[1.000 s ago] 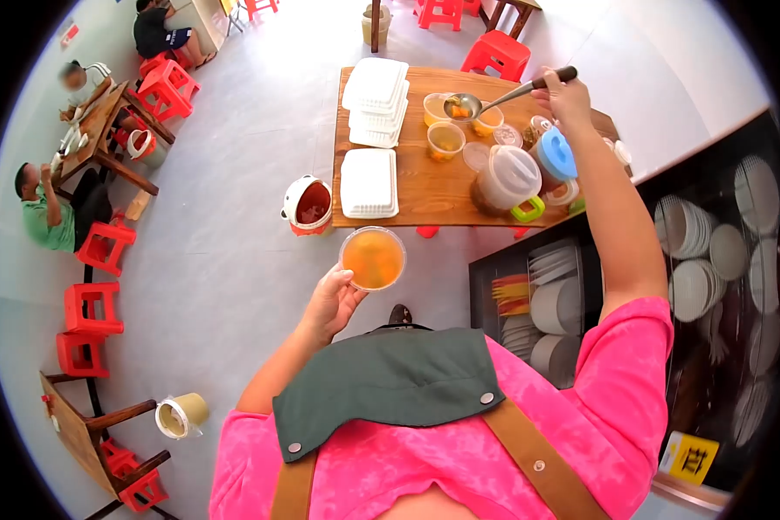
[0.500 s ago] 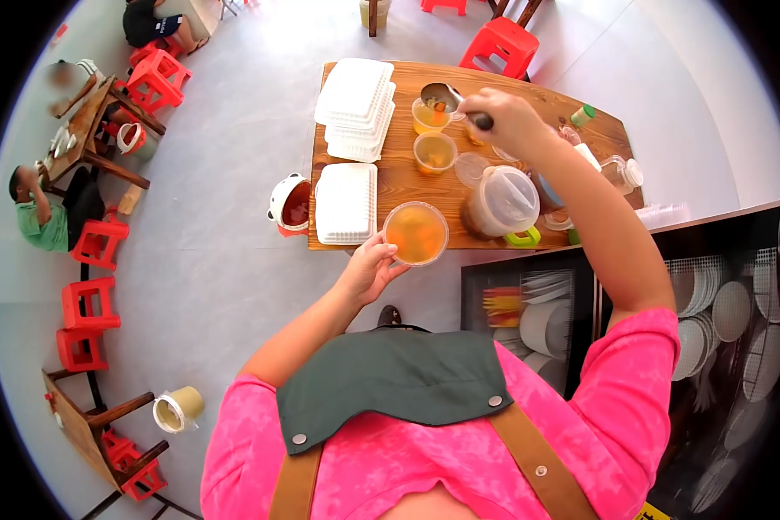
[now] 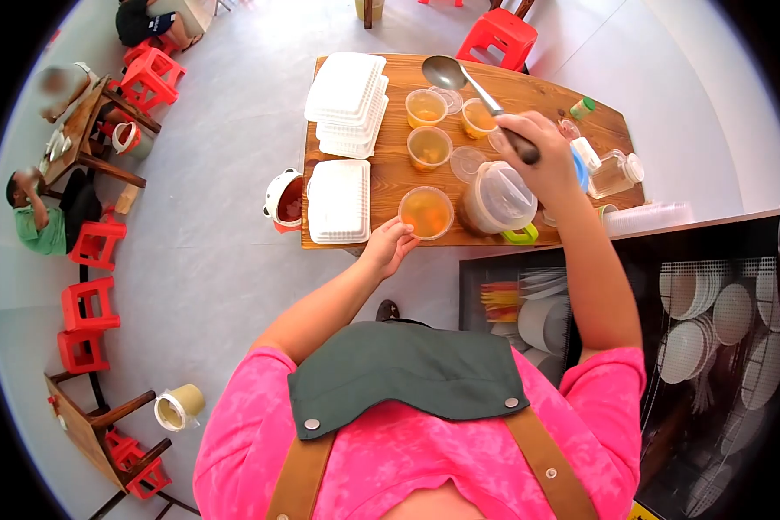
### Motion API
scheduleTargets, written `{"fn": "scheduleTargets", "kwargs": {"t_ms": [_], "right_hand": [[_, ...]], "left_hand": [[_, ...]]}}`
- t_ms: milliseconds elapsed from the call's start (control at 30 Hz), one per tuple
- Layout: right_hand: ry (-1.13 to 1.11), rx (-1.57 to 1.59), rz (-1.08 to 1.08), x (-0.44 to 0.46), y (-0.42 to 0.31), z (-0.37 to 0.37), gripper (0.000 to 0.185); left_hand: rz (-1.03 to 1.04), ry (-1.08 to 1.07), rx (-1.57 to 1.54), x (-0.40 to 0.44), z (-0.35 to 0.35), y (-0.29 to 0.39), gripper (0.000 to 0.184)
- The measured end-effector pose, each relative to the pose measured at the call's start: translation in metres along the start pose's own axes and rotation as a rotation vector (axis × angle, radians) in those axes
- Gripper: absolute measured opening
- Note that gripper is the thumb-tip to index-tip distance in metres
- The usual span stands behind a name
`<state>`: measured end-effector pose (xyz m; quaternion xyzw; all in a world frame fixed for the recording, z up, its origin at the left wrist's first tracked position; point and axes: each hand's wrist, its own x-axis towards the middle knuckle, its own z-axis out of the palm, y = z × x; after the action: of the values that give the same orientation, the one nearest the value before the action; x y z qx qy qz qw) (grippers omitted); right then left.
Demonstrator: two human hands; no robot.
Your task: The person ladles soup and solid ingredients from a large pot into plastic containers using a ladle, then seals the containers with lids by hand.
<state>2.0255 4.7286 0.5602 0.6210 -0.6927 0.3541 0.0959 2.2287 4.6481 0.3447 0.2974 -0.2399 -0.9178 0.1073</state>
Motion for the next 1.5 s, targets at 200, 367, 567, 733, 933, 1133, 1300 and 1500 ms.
{"fn": "scheduleTargets", "kwargs": {"t_ms": [200,367,567,733,933,1133,1300,1500], "right_hand": [[0.344,0.218,0.193,-0.06,-0.011,-0.019,0.02],[0.602,0.517,0.405,-0.098,-0.032,-0.037,0.02],[0.695,0.412,0.404,-0.139,-0.046,-0.059,0.021],[0.757,0.409,0.51,-0.164,-0.06,-0.073,0.021],[0.847,0.395,0.549,-0.19,-0.08,-0.082,0.021],[1.049,0.415,0.638,-0.224,-0.13,-0.095,0.024],[1.327,0.55,0.846,-0.271,-0.224,-0.104,0.021],[1.63,0.331,1.0,-0.375,-0.389,-0.106,0.021]], "left_hand": [[0.078,0.074,-0.025,0.03,-0.008,-0.011,0.027],[0.058,0.297,-0.003,0.042,-0.011,-0.013,0.033],[0.065,0.355,0.062,0.047,-0.01,-0.013,0.033],[0.097,0.404,0.121,0.051,-0.002,-0.008,0.034],[0.073,0.454,0.273,0.068,-0.008,-0.001,0.035],[0.13,0.419,0.343,0.093,-0.03,-0.006,0.034],[0.295,0.286,0.554,0.054,-0.049,-0.01,0.037],[0.216,-0.125,0.928,-0.071,-0.039,-0.071,0.024]]}}
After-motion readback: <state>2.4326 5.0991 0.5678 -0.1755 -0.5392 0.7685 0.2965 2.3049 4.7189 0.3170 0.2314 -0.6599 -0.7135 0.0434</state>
